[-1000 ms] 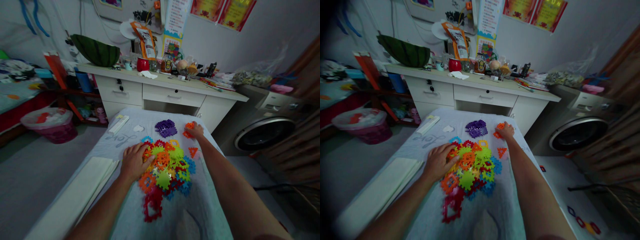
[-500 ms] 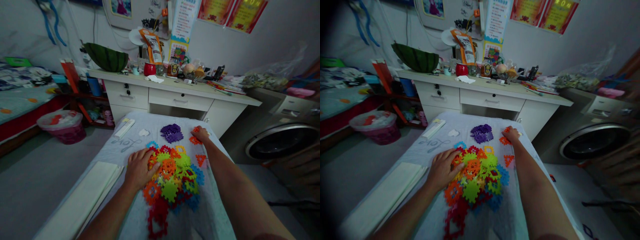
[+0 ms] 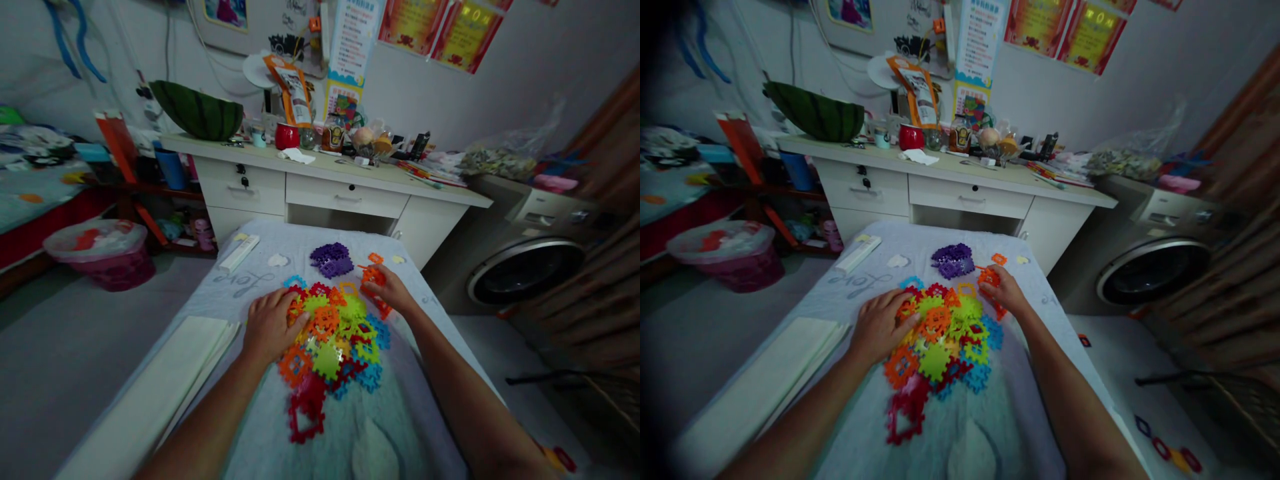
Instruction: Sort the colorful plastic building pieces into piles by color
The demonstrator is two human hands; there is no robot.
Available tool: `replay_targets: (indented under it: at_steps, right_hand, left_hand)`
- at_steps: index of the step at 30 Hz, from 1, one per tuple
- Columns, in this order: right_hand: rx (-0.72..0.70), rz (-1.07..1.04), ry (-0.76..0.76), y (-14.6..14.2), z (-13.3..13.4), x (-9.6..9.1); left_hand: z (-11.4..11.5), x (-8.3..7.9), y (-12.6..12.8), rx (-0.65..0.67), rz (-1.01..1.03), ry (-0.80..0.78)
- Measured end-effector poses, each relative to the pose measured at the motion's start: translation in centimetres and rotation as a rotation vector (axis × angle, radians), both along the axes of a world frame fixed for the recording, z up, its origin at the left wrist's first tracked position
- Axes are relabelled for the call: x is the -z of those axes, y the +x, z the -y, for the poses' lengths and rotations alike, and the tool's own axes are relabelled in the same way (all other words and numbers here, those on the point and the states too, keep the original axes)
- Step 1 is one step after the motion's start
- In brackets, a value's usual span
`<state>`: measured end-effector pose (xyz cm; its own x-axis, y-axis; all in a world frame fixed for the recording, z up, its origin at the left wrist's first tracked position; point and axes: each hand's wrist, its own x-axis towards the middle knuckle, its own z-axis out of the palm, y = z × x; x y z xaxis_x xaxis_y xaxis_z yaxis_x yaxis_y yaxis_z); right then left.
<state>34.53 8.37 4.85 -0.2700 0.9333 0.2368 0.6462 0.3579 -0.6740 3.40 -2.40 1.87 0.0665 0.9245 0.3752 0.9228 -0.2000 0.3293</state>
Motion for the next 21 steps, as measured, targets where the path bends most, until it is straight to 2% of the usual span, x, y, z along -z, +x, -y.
replay_targets:
  at_steps: [4, 6, 8, 9, 12, 14, 16, 21]
  right_hand:
    - [-0.345, -0.114, -0.086, -1.6, 3.0, -1.9]
    - [-0.372, -0.145, -0.132, -1.7, 2.5, -2.4]
    - [-0.222, -0.155, -0.12, -1.3, 0.4, -2.2]
    - [-0.082, -0.13, -0.092, -0.9, -1.0, -1.9]
    - [0.284, 0.131, -0.028, 0.0, -5.5, -0.6]
    - [0.433, 0.294, -0.056, 0.2, -7.8, 0.3]
    - [0.474, 0.43, -0.109, 0.2, -9.2, 1.0]
    - [0.365, 0.556, -0.175, 0.6, -9.1, 2.1]
  left_hand:
    - [-0.1, 0.1, -0.1, -0.001, -0.007, 0.009]
    - [-0.2, 0.1, -0.1, 0.0, -0.006, 0.016]
    - [-0.2, 0.2, -0.1, 0.002, -0.005, 0.02]
    - [-0.2, 0.2, -0.1, 0.002, -0.005, 0.02]
    - [-0.2, 0.3, -0.1, 0.001, -0.006, 0.02]
    - [-0.2, 0.3, -0.1, 0.002, -0.005, 0.017]
    - [-0.2, 0.2, -0.1, 0.004, 0.0, 0.011]
    - [-0.2, 0.2, -0.1, 0.002, 0.02, 0.017]
